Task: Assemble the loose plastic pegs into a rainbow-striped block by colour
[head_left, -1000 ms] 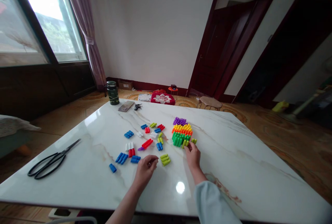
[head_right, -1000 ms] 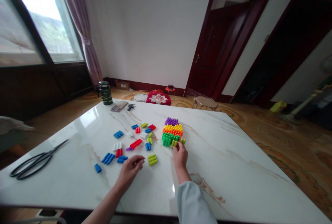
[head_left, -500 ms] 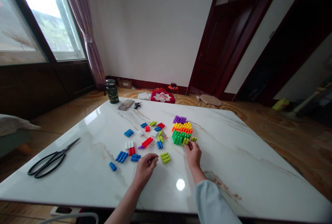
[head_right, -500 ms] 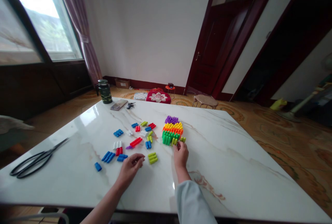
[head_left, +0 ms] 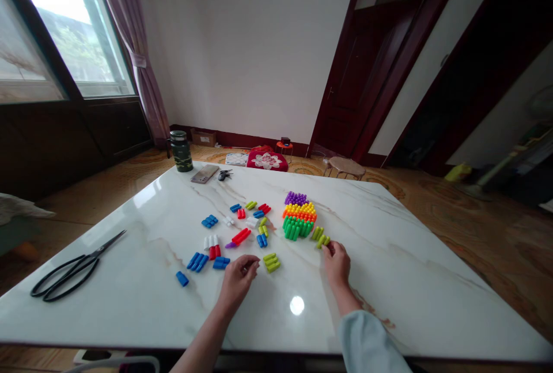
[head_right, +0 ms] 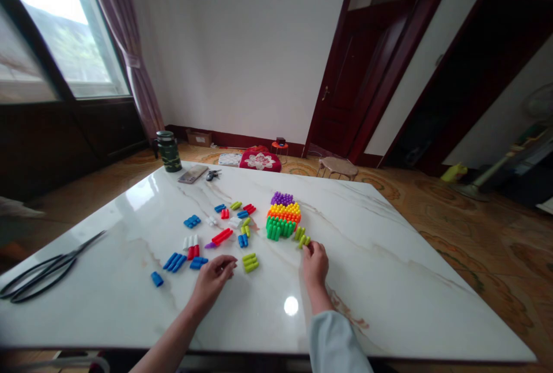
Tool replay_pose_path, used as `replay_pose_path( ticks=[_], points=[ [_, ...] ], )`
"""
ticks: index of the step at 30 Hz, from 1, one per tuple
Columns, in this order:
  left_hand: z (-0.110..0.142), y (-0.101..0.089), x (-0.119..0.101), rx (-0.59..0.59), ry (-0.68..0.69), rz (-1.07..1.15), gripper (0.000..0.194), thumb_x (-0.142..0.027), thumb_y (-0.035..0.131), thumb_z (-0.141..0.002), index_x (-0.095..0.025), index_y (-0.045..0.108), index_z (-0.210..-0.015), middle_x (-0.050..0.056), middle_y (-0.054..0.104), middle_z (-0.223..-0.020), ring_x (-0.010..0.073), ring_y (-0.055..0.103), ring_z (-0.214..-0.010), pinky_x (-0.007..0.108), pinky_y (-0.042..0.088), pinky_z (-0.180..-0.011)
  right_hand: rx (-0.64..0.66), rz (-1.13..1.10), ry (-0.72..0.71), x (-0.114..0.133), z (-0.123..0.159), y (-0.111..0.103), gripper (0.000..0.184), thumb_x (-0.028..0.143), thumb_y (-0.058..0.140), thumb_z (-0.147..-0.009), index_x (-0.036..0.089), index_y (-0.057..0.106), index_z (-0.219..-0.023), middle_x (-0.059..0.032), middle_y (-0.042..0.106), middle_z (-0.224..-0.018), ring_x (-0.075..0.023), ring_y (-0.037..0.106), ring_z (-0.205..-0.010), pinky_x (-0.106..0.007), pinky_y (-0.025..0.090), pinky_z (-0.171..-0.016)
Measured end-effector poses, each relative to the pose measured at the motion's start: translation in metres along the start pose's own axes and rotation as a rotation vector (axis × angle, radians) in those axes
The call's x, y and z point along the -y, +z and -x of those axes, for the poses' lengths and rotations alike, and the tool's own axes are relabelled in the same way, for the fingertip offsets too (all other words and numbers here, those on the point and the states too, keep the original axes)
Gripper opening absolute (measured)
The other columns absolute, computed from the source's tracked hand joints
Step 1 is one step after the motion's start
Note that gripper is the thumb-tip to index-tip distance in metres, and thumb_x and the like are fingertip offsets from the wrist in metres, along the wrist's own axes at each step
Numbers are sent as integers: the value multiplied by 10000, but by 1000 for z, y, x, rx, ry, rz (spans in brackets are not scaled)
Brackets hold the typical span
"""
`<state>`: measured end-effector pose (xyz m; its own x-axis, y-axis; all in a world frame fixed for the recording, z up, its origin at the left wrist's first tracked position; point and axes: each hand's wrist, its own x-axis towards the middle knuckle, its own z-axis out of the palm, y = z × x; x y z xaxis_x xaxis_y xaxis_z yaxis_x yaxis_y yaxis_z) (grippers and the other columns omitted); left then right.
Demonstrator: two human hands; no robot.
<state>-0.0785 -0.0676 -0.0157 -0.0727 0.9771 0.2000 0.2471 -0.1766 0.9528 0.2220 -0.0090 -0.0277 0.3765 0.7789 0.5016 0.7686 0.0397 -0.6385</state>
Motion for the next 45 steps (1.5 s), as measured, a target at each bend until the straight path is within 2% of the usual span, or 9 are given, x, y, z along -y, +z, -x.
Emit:
replay_pose_path(
  ticks=[7, 12, 15, 20, 25, 33, 45],
  points=[
    [0, -1, -2, 3, 8, -25, 244, -394, 598, -806, -172, 686, -858, 50, 708, -728, 187, 673, -600, 266, 540, -553, 16, 6, 34, 4, -10, 9, 256, 352, 510, -763, 154, 652, -843, -101, 654, -819, -223, 595, -707, -312, 430, -655],
    [1, 0, -2, 8, 8, -27, 230, -371, 589, -815, -166, 680, -866, 53, 709, -730, 188, 676, -600, 269, 541, -558, 31, 41, 70, 14, -10, 8, 497, 382, 571, -735, 155, 586, -1177, -116, 621, -1118, -171, 597, -679, -292, 432, -644],
    [1, -1, -1, 13, 10, -26, 226, -364, 587, -819, -165, 677, -878, 53, 710, -732, 188, 677, -605, 270, 542, -562, 104, 101, 69, 20, -15, 4, 572, 411, 608, -724, 199, 557, -1252, -102, 616, -1191, -196, 621, -767, -291, 426, -646],
    [0, -1, -1, 10, 26, -41, 216, -351, 583, -822, -162, 675, -872, 54, 710, -733, 183, 672, -599, 263, 532, -557, 226, 141, 121, 26, -25, 4, 569, 424, 655, -709, 223, 590, -1237, -91, 689, -1085, -241, 640, -847, -294, 423, -643],
    [1, -1, -3, 10, 25, -47, 207, -337, 578, -822, -160, 676, -860, 50, 704, -723, 176, 667, -594, 257, 527, -562, 317, 201, 189, 30, -26, 3, 388, 400, 598, -782, 216, 621, -1124, -55, 716, -930, -217, 646, -833, -263, 384, -603],
    [1, 0, -4, 7, 24, -42, 216, -340, 575, -829, -156, 681, -866, 59, 705, -743, 173, 662, -595, 256, 523, -565, 349, 276, 191, 33, -29, 2, 360, 407, 578, -821, 206, 598, -1118, -69, 708, -978, -220, 648, -872, -261, 367, -607],
    [0, -1, -2, -3, 28, -34, 221, -358, 583, -818, -168, 690, -850, 49, 713, -724, 179, 671, -583, 261, 537, -555, 377, 171, 146, 26, -29, 2, 385, 382, 612, -769, 219, 622, -1117, -42, 707, -971, -197, 635, -819, -249, 380, -607]
  ],
)
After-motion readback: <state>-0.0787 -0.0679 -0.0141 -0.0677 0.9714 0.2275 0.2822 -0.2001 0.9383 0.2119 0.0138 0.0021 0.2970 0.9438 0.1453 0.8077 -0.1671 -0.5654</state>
